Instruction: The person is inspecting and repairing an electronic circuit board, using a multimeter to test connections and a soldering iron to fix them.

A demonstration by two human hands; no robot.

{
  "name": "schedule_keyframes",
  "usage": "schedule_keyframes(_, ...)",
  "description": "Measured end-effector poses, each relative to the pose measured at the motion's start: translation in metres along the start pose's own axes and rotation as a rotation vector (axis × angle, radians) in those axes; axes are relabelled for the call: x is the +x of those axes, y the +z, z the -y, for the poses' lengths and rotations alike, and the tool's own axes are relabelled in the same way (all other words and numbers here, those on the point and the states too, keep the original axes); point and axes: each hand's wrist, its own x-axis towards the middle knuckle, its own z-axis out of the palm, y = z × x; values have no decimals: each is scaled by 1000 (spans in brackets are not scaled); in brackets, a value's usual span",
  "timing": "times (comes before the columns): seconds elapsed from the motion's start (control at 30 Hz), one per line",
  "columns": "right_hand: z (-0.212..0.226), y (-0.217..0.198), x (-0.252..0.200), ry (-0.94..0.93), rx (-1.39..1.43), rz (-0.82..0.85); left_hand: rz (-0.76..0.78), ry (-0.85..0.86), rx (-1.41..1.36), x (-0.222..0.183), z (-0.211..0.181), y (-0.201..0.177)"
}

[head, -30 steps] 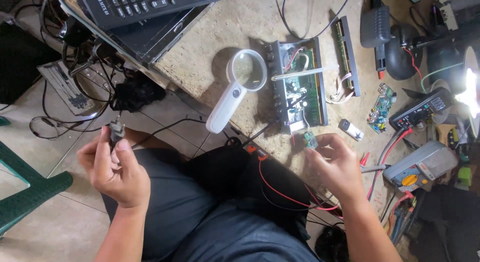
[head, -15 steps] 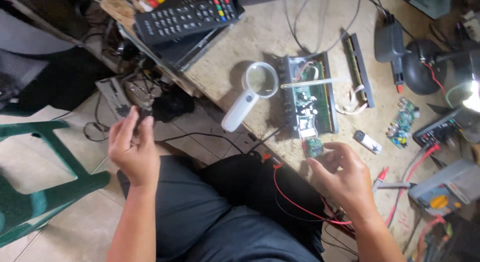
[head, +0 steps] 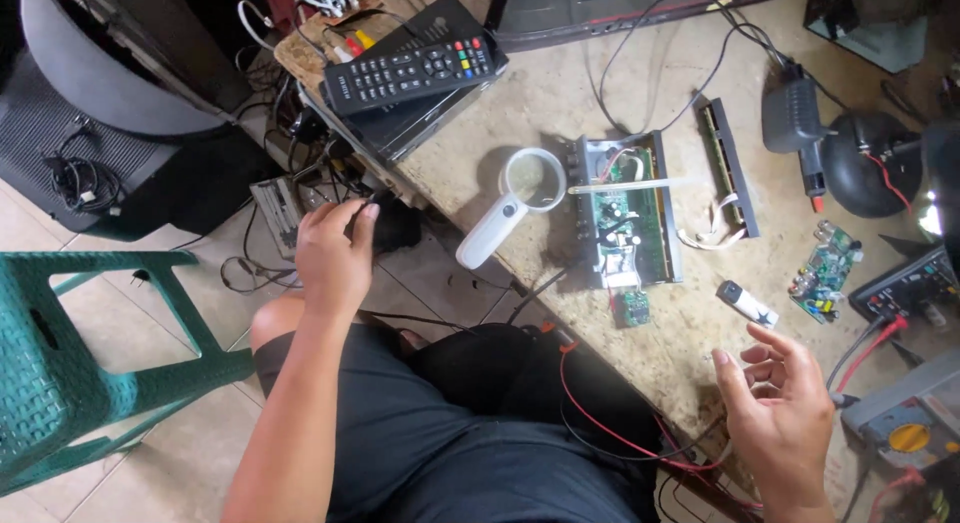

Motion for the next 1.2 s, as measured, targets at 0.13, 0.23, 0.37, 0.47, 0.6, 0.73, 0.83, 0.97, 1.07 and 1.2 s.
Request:
schedule_keyframes(0.13, -32, -6, 5, -152, -16, -63, 4, -72, -12, -3, 21, 12)
schedule_keyframes(0.23, -45, -11, 6, -167, -7, -99, -49, 45, -9, -3, 20, 15)
schedule_keyframes(0.37, -71, -20, 9, -165, 6, -133, -134, 197, 88, -3, 24, 26)
schedule_keyframes(0.47, -91, -35, 12, -224, 9, -220, -138, 219, 74, -3, 22, 27)
schedule_keyframes(0.6, -127, -63, 20, -141, -7, -321, -153, 246, 162, -3, 35, 38)
schedule_keyframes(0.73, -150, -91, 29, -114, -152, -397, -178, 272, 177, -1, 30, 40)
schedule_keyframes(0.83, -156, -109, 52, -146, -202, -392, -146, 273, 170, -1, 37, 40)
schedule_keyframes(0.97, -148, -145, 108, -266, -171, -360, -28, 147, 134, 1, 18, 27)
schedule_keyframes(1.07, -128, -181, 153, -88, -165, -102, 92, 83, 204, 10, 29, 17)
schedule_keyframes(1.2, -98, -189, 178, 118, -201, 99, 28, 156, 225, -2, 24, 6)
